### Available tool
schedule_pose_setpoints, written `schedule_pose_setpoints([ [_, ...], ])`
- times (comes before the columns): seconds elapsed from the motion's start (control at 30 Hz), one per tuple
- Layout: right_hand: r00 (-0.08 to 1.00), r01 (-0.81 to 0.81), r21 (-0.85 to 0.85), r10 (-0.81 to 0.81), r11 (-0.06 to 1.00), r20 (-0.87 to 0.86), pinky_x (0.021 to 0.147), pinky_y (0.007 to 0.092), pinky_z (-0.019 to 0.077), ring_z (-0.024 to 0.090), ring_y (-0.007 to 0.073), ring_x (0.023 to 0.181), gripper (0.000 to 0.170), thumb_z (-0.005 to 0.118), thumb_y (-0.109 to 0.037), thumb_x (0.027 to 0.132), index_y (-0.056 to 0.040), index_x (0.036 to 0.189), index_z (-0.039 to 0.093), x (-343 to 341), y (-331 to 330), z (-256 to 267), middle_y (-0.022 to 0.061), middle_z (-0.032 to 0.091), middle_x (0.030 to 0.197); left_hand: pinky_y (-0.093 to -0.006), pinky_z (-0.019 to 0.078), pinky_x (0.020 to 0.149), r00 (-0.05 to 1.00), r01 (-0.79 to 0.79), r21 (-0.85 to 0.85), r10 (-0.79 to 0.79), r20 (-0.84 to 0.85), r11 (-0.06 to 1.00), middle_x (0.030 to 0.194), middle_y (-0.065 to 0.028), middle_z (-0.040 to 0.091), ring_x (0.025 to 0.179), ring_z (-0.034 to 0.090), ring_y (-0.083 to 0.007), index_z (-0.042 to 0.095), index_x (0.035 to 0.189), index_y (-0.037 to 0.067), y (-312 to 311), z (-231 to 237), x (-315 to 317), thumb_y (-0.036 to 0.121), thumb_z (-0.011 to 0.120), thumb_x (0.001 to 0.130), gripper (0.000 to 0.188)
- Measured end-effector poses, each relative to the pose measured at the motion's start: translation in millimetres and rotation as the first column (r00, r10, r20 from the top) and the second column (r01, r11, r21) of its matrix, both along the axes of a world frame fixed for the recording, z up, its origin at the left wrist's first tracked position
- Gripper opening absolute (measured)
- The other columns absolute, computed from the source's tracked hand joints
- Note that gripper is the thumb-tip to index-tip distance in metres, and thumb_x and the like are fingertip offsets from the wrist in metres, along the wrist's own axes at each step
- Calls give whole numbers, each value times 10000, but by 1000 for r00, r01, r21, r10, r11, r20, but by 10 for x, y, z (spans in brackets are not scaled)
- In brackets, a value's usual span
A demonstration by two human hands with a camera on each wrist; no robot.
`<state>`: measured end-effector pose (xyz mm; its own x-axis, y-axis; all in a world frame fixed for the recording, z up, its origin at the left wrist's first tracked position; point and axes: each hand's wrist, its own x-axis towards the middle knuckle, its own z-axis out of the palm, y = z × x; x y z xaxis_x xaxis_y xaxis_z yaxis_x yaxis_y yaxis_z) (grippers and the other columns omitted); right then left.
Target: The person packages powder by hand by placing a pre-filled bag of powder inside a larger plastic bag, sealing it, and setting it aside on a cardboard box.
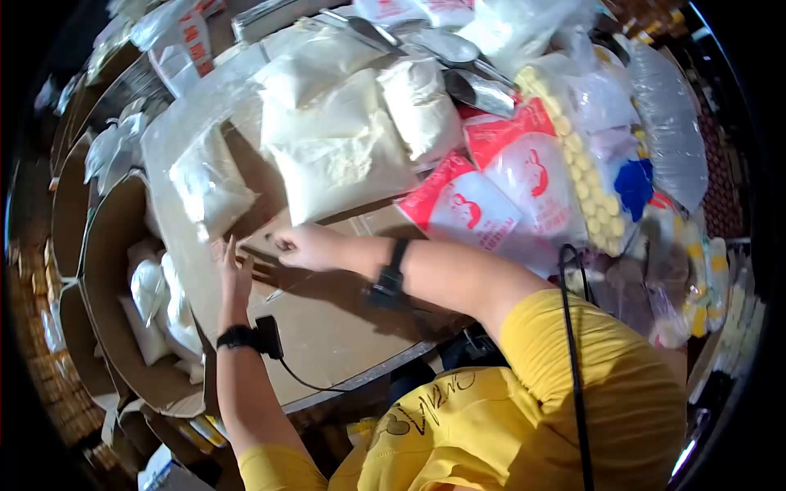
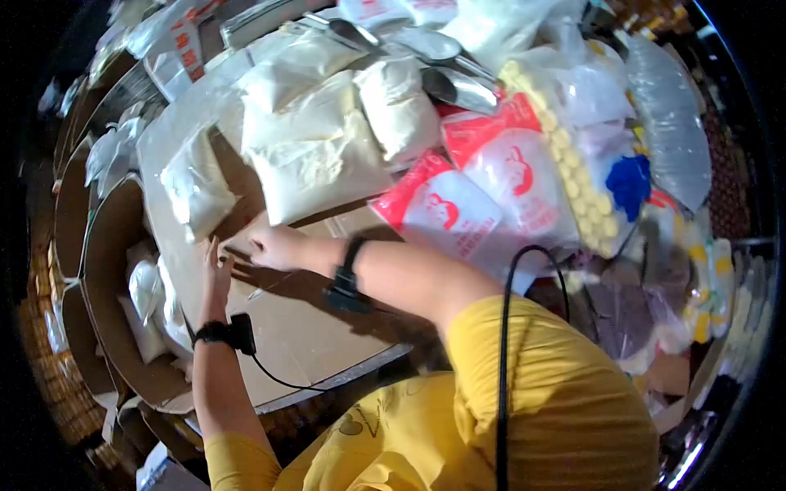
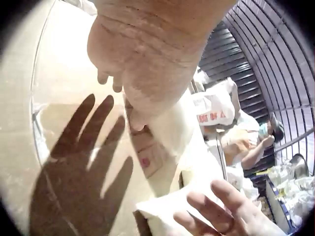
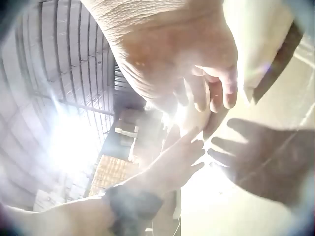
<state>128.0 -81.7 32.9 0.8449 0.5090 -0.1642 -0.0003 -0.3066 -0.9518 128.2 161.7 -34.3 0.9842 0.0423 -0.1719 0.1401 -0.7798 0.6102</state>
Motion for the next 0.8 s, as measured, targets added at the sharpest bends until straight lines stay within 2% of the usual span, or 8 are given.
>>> schedule_pose_setpoints([
  [0.13,909,416,216,-413,883,-62,674,268,481,604,143,761,231,632,-97,756,-34,977,605,-635,-1612,-147,81,639,845,-329,361,957,993,39,-159,-21,113,987,1281,-155,419,1132,455,-258,433,1266,53,-409,-29,-498,32,579,797,491],
  [0.17,844,520,-213,-536,827,-23,733,241,466,585,116,821,224,605,-36,790,22,1003,570,-756,-2129,191,67,624,878,-329,365,953,992,36,-122,-21,122,992,1248,-140,450,1112,469,-249,455,1239,45,-538,-34,-645,27,588,792,468],
  [0.23,626,778,-167,-772,606,115,682,240,463,578,112,751,171,596,-48,785,15,944,587,-1176,-3191,-140,44,616,804,-344,359,963,996,89,-321,-76,53,943,1175,-127,502,1107,476,-259,493,1192,47,-936,23,-935,24,609,775,434],
  [0.33,531,718,-457,-837,526,-129,682,271,461,583,158,759,192,645,-96,760,17,901,580,-1798,-3857,-39,76,615,805,-385,386,928,882,464,-195,-428,200,864,1139,-155,529,1073,490,-316,528,1146,63,-1668,270,-1141,17,629,734,427],
  [0.43,542,685,-699,-785,207,299,710,334,471,610,249,794,306,691,-221,722,17,871,570,-2355,-3882,-215,138,634,825,-413,399,908,752,656,-237,-596,280,716,1126,-146,531,1070,482,-339,540,1116,80,-2401,372,-1219,-16,629,659,476],
  [0.5,276,773,-633,-869,-53,410,701,354,473,613,261,761,390,727,-270,681,30,879,578,-2691,-3990,-527,151,634,793,-428,376,935,633,769,-157,-706,316,619,1183,-133,503,1135,440,-349,540,1132,120,-2788,370,-1263,28,651,642,511],
  [0.63,66,749,-651,-991,126,-117,679,327,479,612,220,697,389,696,-265,710,36,937,600,-3072,-3770,-535,132,643,773,-476,284,1003,459,869,153,-883,99,470,1406,-100,266,1302,233,-316,431,1276,218,-3171,235,-1365,181,669,684,639],
  [0.8,332,756,-654,-883,38,332,760,371,464,598,287,861,406,645,-239,771,-48,1111,534,-3199,-3555,-554,143,607,975,-500,216,1034,389,874,348,-918,-80,340,1475,-66,113,1349,121,-296,250,1386,292,-3224,118,-1404,274,661,723,780],
])
